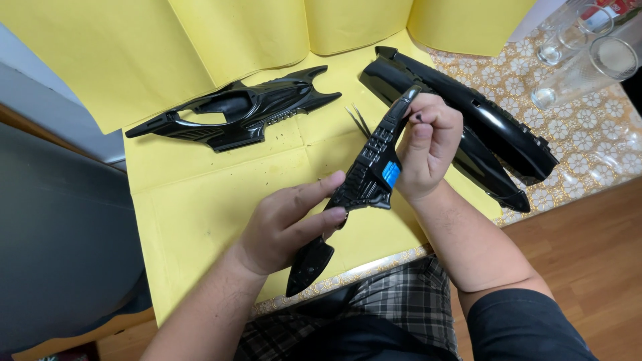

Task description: The person uses tweezers to apply a small black component to a blue section on a black plastic model part, then continues to adjust and attach additional small pieces to the same part. The work is performed on a yellow-covered table with other model parts nearby.

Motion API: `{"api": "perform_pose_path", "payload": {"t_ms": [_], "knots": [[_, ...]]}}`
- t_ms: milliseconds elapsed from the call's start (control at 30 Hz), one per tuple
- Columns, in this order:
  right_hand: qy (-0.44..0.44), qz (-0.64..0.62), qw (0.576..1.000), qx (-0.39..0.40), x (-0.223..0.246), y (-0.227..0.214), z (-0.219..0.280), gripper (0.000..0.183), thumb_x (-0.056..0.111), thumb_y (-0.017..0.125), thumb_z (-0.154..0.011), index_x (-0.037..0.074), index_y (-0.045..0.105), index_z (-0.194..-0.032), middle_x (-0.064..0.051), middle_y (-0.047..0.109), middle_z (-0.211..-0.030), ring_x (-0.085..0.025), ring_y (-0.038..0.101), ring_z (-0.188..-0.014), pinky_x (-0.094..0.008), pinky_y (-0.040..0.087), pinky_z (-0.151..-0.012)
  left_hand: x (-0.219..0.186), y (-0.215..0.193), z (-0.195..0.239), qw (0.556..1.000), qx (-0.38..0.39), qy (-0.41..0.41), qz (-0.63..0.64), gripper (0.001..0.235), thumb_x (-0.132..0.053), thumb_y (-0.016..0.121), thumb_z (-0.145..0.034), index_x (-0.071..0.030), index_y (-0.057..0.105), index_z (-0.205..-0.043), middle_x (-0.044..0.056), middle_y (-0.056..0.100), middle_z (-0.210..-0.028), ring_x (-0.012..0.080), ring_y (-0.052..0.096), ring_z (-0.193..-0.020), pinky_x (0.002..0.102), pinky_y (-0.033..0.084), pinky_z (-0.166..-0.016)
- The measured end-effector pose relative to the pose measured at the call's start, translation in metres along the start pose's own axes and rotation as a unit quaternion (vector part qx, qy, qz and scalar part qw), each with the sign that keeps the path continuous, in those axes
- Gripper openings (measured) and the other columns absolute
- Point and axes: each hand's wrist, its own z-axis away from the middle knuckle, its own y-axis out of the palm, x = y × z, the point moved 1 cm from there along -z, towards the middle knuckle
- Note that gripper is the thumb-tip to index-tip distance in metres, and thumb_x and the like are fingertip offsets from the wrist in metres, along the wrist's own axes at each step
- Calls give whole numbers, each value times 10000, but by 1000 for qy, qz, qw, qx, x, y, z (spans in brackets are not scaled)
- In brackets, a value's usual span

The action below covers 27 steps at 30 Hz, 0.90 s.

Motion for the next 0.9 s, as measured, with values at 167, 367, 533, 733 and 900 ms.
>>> {"api": "perform_pose_path", "payload": {"t_ms": [167,367,533,733,900], "knots": [[71,46,996,7,11,13,-11,159,118,403,-1112,7,437,-1005,-151,485,-854,-240,486,-738,-336,451,-716,-11,3,-7,983,21,-139,121,606,32,757,-878,6,511,-1431,302,556,-1460,421,655,-1222,497,603,-921],[78,69,994,15,3,8,-12,177,111,379,-1125,-5,447,-1011,-144,480,-830,-233,474,-708,-334,428,-683,-18,8,-1,813,-50,-326,480,608,77,538,-989,81,329,-1560,202,452,-1581,302,484,-1419,480,516,-1081],[51,50,997,20,-3,6,-2,172,122,390,-1115,1,423,-999,-173,479,-840,-256,480,-738,-350,442,-720,-17,6,-4,660,-44,-476,579,892,-504,597,-966,119,331,-1547,322,525,-1449,405,610,-1236,427,622,-862],[75,-19,997,17,0,10,-6,186,117,443,-1108,-18,415,-983,-243,519,-868,-331,526,-820,-400,486,-812,-1,5,14,691,-43,-514,506,637,-80,676,-939,104,435,-1499,192,675,-824,198,677,-701,284,599,-533],[209,144,942,217,-16,-27,-16,49,-75,748,-1009,-33,731,-990,-170,628,-929,-308,608,-914,-401,489,-888,33,-12,28,786,-163,-455,385,618,-54,586,-995,-57,329,-1557,149,618,-949,176,609,-727,297,540,-687]]}}
